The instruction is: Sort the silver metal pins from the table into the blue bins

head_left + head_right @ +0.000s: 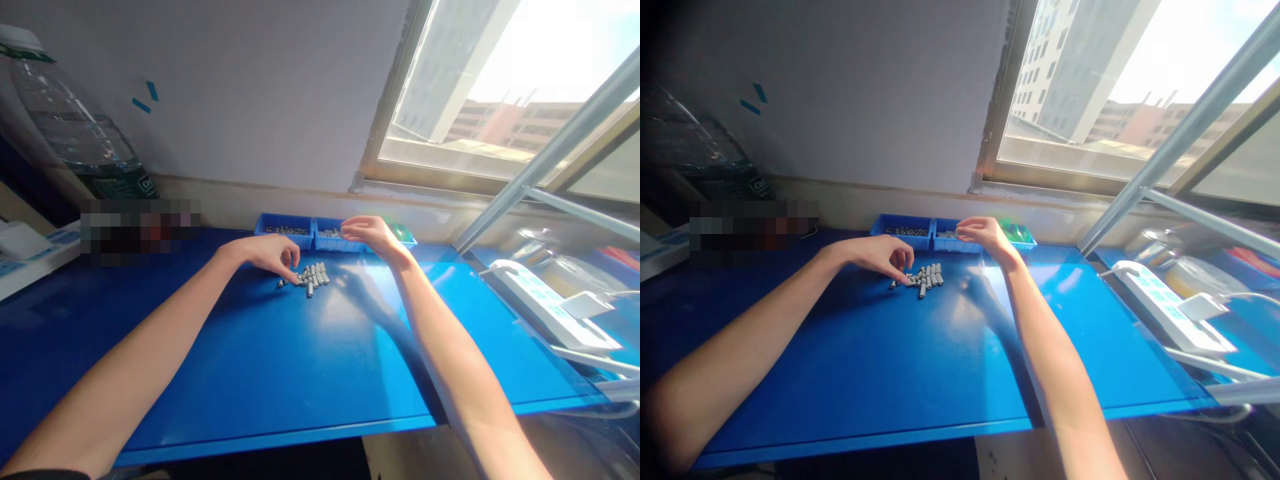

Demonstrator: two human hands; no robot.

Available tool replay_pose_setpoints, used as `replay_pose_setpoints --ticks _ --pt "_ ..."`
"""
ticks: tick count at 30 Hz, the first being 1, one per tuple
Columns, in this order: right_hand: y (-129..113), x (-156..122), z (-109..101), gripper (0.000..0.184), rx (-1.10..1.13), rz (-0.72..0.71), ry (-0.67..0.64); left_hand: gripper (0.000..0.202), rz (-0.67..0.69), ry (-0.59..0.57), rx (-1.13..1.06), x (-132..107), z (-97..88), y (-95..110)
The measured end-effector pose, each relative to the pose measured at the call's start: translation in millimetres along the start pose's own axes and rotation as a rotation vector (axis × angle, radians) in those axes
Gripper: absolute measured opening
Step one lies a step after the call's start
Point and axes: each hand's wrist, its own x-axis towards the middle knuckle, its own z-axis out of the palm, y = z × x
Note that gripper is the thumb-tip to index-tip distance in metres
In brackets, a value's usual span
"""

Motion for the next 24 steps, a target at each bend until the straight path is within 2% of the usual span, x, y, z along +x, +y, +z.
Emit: replay_pose_setpoints --ticks 3,6,8,12,14,17,20,24 --pt "3.0 3.8 2.4 0.025 -0.229 0.001 0.226 0.046 -0.019 -0.047 0.025 0.8 0.4 -3.0" --pt "-6.8 1.0 6.2 0.022 -0.467 -0.011 0.298 0.036 -0.035 -0.067 -0.013 3.4 3.5 -6.4" --pt "-16.9 -3.6 9.3 0.021 -0.539 -0.015 0.200 0.030 -0.033 -0.057 -0.018 4.7 4.6 -7.6" --pt "-36.2 -13.8 17.8 0.024 -0.637 -0.037 -0.216 0.025 0.022 0.034 -0.012 4.9 2.1 -8.2" --pt "-42.0 -16.9 22.7 0.024 -0.698 -0.038 -0.366 0.028 0.036 0.092 -0.069 3.8 -0.6 -8.0" --pt "-43.7 -18.0 28.8 0.021 -0.757 0.014 -0.498 0.033 0.057 0.164 -0.261 1.2 -4.1 -6.4" --pt "-39.0 -17.6 32.4 0.028 -0.768 0.078 -0.602 0.039 0.112 0.245 -0.528 -0.9 -4.8 -3.0" --pt "-30.5 -19.0 37.6 0.032 -0.717 0.150 -0.649 0.042 0.128 0.391 -0.832 2.6 -1.4 -0.7"
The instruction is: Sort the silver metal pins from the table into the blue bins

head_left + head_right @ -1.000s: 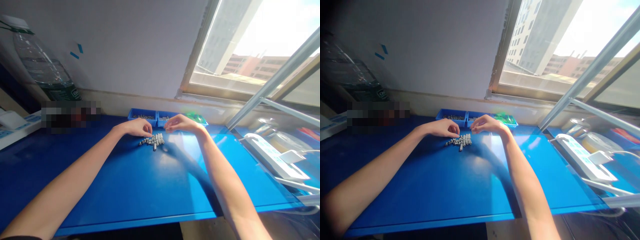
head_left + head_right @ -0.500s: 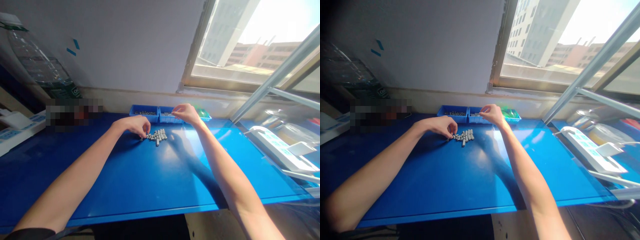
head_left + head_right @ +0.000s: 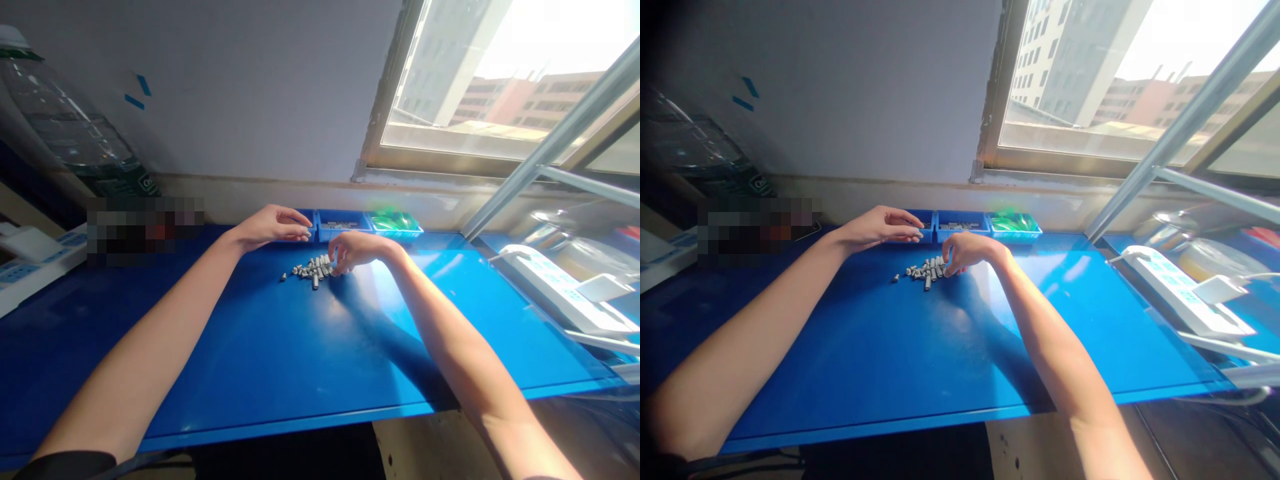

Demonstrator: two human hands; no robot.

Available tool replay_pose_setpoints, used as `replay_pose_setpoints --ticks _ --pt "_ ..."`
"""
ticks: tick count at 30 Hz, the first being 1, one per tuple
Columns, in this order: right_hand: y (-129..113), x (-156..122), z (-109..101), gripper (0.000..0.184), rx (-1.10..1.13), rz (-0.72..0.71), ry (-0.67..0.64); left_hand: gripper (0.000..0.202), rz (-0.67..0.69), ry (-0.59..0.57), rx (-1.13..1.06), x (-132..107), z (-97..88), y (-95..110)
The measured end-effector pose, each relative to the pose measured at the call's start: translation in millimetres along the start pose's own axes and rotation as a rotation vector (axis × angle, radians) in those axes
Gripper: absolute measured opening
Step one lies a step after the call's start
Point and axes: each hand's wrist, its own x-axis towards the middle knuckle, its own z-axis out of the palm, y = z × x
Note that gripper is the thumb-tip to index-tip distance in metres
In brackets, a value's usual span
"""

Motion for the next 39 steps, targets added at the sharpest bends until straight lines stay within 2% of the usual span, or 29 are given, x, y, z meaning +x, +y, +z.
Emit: replay_pose_setpoints --ticks 5,8,11,15,17,18,22,23,25,31,35,37,39 --pt "-1.3 5.1 9.5 0.023 0.041 0.021 0.023 0.035 0.047 0.265 -0.259 12.2 1.3 -12.0" --pt "0.8 8.8 10.8 0.020 0.048 0.030 0.047 0.034 0.051 0.316 -0.366 18.3 1.5 -17.6" --pt "8.9 11.6 9.3 0.025 0.127 0.023 0.018 0.032 0.076 0.361 -0.343 20.3 5.0 -18.5" --pt "23.7 7.2 4.6 0.036 0.462 -0.038 -0.088 0.029 0.161 0.402 -0.165 17.3 9.8 -13.0" --pt "29.7 1.7 1.3 0.041 0.636 -0.083 -0.093 0.028 0.169 0.353 0.013 13.4 8.2 -8.7" --pt "32.2 -1.0 -0.5 0.043 0.711 -0.112 -0.074 0.028 0.155 0.290 0.121 11.0 6.2 -6.6" --pt "41.2 -4.6 -6.2 0.041 0.908 -0.160 0.116 0.030 0.035 -0.171 0.471 2.4 -3.7 -2.2" --pt "43.7 -3.4 -7.2 0.039 0.921 -0.141 0.183 0.031 0.007 -0.263 0.524 1.5 -4.9 -2.6" --pt "48.8 0.7 -8.6 0.036 0.918 -0.097 0.306 0.030 -0.035 -0.354 0.603 1.3 -4.7 -4.7" --pt "56.6 10.4 -10.3 0.024 0.885 -0.058 0.527 0.019 -0.034 -0.329 0.657 2.2 3.4 -8.2" --pt "47.7 9.6 -11.4 0.024 0.844 -0.012 0.664 0.024 -0.046 -0.295 0.618 2.7 1.4 -9.5" --pt "39.0 7.1 -12.1 0.025 0.743 0.021 0.659 0.029 -0.047 -0.262 0.571 3.6 -1.4 -10.6" --pt "29.1 3.9 -12.0 0.027 0.605 0.015 0.579 0.031 -0.034 -0.235 0.493 3.6 -3.9 -10.2"
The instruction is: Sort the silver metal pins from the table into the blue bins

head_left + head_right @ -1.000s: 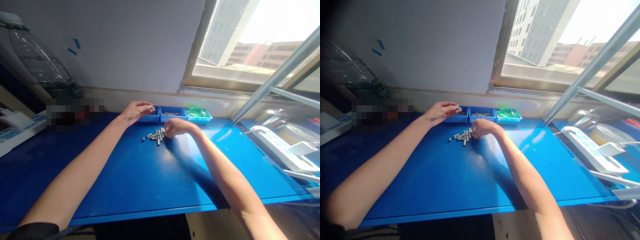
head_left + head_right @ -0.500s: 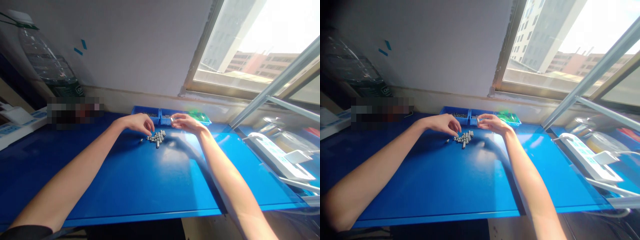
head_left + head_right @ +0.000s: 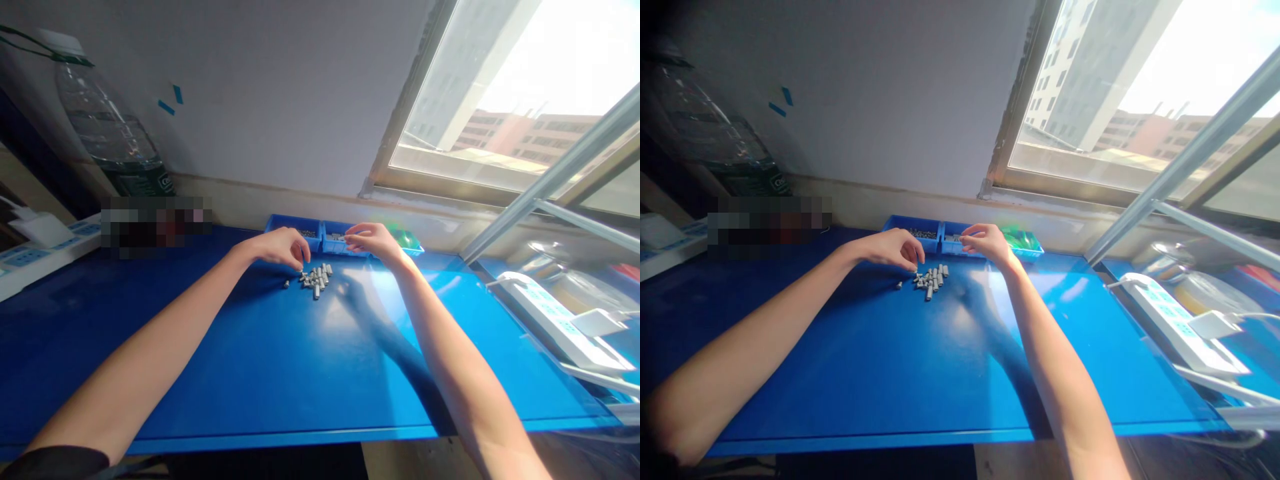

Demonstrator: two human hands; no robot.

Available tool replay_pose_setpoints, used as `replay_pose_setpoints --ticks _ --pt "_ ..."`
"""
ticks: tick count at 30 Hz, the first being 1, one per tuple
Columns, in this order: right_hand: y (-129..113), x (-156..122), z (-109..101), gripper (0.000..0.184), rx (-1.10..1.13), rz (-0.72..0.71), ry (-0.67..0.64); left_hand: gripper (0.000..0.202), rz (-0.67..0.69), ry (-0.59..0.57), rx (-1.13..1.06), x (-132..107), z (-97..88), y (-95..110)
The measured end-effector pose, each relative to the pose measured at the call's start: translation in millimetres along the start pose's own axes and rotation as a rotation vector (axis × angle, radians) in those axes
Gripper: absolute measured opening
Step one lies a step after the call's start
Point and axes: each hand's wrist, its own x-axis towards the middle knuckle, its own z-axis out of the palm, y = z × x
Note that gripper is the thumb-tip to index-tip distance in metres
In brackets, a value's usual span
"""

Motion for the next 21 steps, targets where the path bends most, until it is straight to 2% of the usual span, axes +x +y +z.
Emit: replay_pose_setpoints --ticks 3,6,10,14,18,21 --pt "-10.0 -6.9 7.1 0.029 -0.202 -0.088 -0.200 0.036 0.046 0.058 -0.172 -2.5 -2.8 1.6" --pt "-12.8 -10.4 15.7 0.029 -0.366 -0.141 -0.352 0.041 0.055 0.180 -0.440 -2.8 -3.4 1.0" --pt "-8.1 -9.0 26.2 0.028 -0.494 -0.092 -0.372 0.038 -0.010 0.385 -0.824 6.1 -1.6 -6.8" --pt "-4.0 -7.4 34.4 0.021 -0.572 -0.084 -0.342 0.024 -0.013 0.566 -1.062 16.4 0.9 -11.9" --pt "-3.5 -7.4 39.7 0.021 -0.654 -0.111 -0.283 0.023 0.066 0.624 -1.032 17.3 2.6 -11.0" --pt "-2.7 -7.4 38.8 0.019 -0.637 -0.097 -0.247 0.028 0.070 0.589 -0.783 12.4 2.2 -8.9"
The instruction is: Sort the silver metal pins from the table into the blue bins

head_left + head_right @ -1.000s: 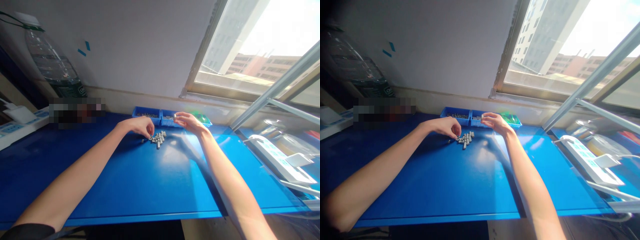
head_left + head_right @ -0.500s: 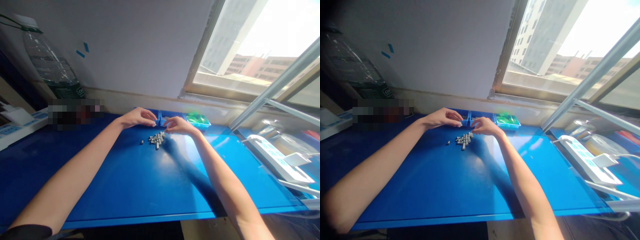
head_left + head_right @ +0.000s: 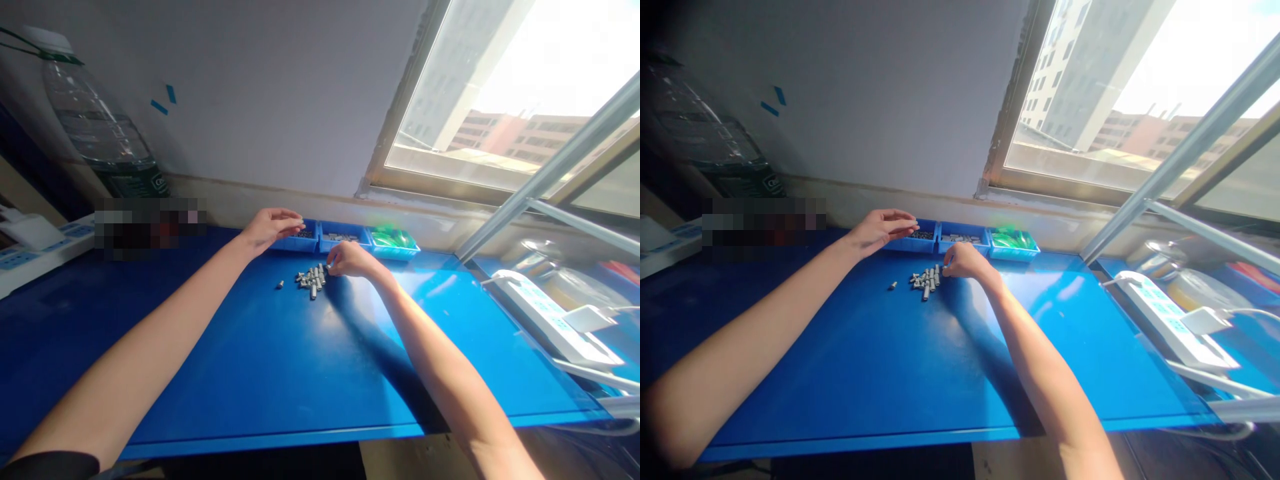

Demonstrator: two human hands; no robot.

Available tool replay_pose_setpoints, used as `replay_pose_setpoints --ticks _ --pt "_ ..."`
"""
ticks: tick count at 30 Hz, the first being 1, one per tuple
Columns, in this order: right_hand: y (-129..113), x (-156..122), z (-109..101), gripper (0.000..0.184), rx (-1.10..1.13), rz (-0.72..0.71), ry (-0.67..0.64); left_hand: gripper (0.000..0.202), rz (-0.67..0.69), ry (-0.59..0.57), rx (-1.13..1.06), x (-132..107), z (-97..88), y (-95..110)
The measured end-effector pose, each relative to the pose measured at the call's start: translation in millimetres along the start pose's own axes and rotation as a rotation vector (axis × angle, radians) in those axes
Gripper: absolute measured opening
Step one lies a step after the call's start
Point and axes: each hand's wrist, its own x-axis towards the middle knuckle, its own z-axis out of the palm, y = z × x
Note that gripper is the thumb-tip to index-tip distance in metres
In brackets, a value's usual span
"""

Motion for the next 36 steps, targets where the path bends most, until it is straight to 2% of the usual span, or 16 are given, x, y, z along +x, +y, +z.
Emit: replay_pose_setpoints --ticks 4,6,9,11,16,20,24,26,29,33,36 --pt "9.5 -0.5 -2.9 0.019 0.439 0.082 -0.077 0.029 0.039 -0.324 0.559 -6.7 -1.3 7.1" --pt "16.5 0.9 -4.9 0.019 0.685 0.074 -0.058 0.026 0.042 -0.487 0.758 -9.5 0.0 9.5" --pt "26.7 5.4 -8.9 0.019 0.893 0.061 0.041 0.024 0.005 -0.648 0.897 -12.0 3.6 8.9" --pt "32.2 8.6 -11.3 0.022 0.924 0.077 0.127 0.023 -0.005 -0.683 0.930 -12.3 5.6 5.7" --pt "39.9 12.3 -12.5 0.023 0.966 0.075 0.277 0.021 0.025 -0.677 0.959 -11.0 6.5 -3.6" --pt "38.2 9.9 -11.8 0.023 0.974 0.081 0.370 0.019 0.023 -0.629 0.934 -10.9 6.5 -2.0" --pt "32.6 7.5 -13.5 0.026 0.969 0.077 0.445 0.023 0.000 -0.523 0.734 -11.3 4.9 4.5" --pt "28.5 6.9 -14.6 0.025 0.905 0.070 0.404 0.029 -0.040 -0.433 0.512 -10.1 2.9 5.2" --pt "20.2 5.9 -14.1 0.024 0.715 0.049 0.250 0.035 -0.155 -0.237 0.118 -4.7 -1.0 2.1" --pt "9.9 5.0 -6.4 0.018 0.422 -0.057 0.111 0.015 -0.225 -0.017 -0.272 6.6 -7.2 -5.0" --pt "6.7 6.0 2.7 0.015 0.263 -0.111 0.052 0.009 -0.222 0.031 -0.397 12.5 -11.8 -8.3"
